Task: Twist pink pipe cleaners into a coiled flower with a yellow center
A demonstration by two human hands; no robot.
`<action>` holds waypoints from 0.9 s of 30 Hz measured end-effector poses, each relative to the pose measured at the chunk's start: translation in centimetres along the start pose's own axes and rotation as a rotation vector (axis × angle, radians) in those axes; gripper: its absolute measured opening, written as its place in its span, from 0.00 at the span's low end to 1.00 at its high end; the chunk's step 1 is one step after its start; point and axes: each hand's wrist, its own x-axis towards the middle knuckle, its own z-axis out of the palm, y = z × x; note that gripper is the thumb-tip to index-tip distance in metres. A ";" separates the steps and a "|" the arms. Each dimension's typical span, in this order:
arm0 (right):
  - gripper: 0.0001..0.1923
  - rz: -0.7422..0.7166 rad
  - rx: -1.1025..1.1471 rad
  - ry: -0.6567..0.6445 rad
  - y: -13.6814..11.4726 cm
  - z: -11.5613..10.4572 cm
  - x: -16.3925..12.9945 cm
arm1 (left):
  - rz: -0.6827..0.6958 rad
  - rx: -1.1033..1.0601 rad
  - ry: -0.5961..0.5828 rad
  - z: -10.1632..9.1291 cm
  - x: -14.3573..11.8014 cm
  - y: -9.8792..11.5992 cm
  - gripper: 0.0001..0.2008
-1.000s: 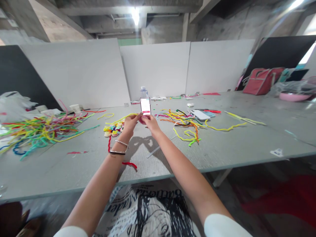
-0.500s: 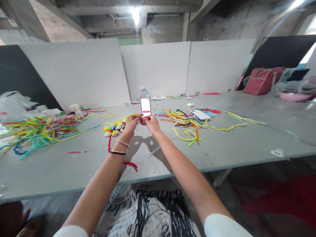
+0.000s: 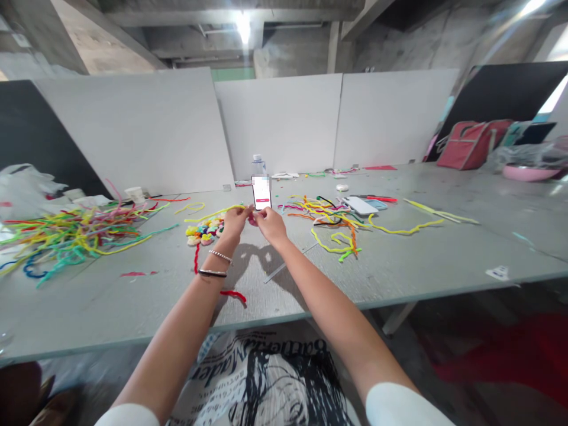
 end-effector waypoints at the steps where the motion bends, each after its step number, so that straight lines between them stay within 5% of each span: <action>1: 0.10 0.003 -0.010 0.001 0.0 0.0 0.0 | 0.007 0.010 0.001 0.0 0.0 -0.1 0.19; 27: 0.10 0.030 0.017 -0.061 0.0 0.7 0.1 | 0.042 0.055 0.100 -0.4 0.0 0.2 0.19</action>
